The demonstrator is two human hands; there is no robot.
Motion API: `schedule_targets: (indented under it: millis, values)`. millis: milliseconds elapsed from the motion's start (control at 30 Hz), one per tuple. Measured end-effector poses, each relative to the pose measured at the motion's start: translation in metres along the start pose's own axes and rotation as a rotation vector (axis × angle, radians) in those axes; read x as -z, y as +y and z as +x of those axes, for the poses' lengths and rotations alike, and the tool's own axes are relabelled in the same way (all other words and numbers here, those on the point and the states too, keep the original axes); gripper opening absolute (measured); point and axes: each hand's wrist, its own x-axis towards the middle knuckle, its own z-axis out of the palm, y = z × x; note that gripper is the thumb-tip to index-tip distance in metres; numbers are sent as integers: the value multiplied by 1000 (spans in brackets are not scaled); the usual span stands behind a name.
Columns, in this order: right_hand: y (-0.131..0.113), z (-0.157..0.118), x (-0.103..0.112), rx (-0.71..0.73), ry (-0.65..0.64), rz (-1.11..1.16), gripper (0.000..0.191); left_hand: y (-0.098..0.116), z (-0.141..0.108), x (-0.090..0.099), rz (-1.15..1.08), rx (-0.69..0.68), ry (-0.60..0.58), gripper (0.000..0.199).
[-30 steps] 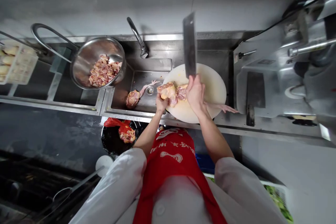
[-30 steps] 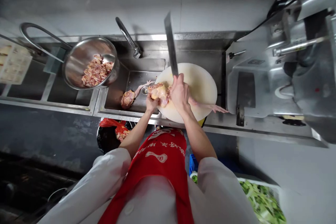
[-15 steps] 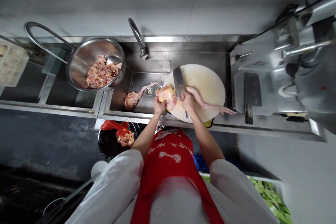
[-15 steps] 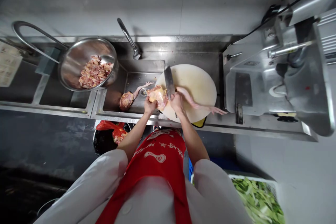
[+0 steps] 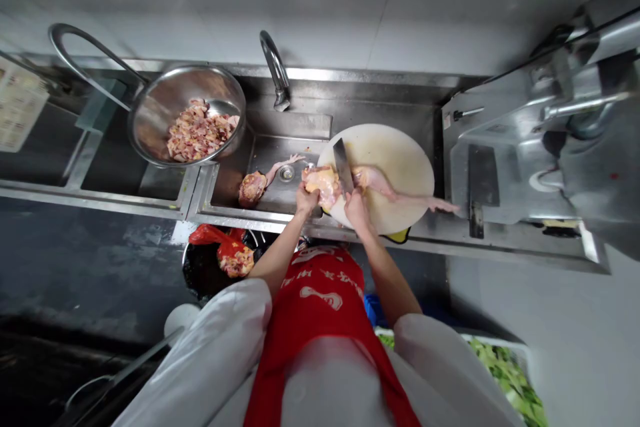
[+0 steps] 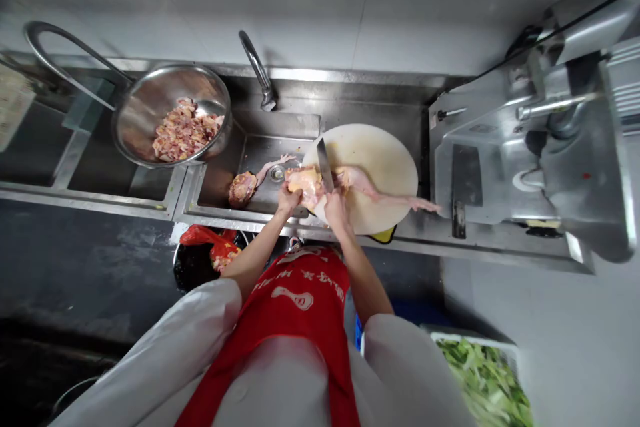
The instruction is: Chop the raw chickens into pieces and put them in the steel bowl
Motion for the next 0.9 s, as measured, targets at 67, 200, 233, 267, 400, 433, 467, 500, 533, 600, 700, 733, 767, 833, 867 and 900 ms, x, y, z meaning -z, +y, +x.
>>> schedule_targets:
  millis: [67, 200, 233, 267, 400, 433, 467, 500, 533, 600, 700, 733, 767, 833, 867, 900]
  values:
    - [7, 8, 7, 41, -24, 4, 34, 3, 0, 1, -15, 34, 14, 31]
    - [-5, 4, 60, 114, 119, -3, 28, 4, 0, 0, -48, 62, -21, 33]
    - [-14, -2, 75, 133, 228, -9, 31, 3, 0, 0, -62, 59, -28, 33]
    - [-24, -8, 87, 153, 358, -12, 35, 2, 0, 0, -80, 53, -34, 33]
    - [-54, -22, 94, 101, 679, 28, 52, 0, -2, -1, -134, 60, -58, 34]
    - [-54, -23, 83, 62, 624, 24, 51, 0, -2, -1, -137, 60, -67, 34]
    - [-50, -22, 69, 21, 504, 13, 47, 1, -1, -1, -134, 58, -74, 34]
    - [-43, -21, 53, -10, 352, -9, 42, 2, 0, 0, -129, 54, -71, 33]
    - [-32, -21, 37, -31, 177, -26, 37, 3, 1, 2, -122, 51, -56, 32]
    - [-6, -24, 11, -33, -12, -54, 37, 5, 6, 8, -102, 57, -1, 32]
    - [32, -39, -8, -25, -78, -128, 36, 6, 16, 22, -93, 48, 70, 33]
    - [42, -44, -10, -34, -80, -163, 35, 6, 19, 27, -93, 36, 76, 34]
    - [48, -50, -9, -45, -79, -197, 34, 6, 22, 32, -97, 16, 73, 33]
    - [52, -56, -2, -57, -82, -246, 33, 5, 27, 40, -94, -28, 53, 33]
    - [50, -58, 4, -56, -81, -254, 32, 5, 29, 43, -85, -48, 37, 32]
    - [45, -58, 11, -51, -66, -255, 32, 4, 31, 46, -74, -62, 23, 32]
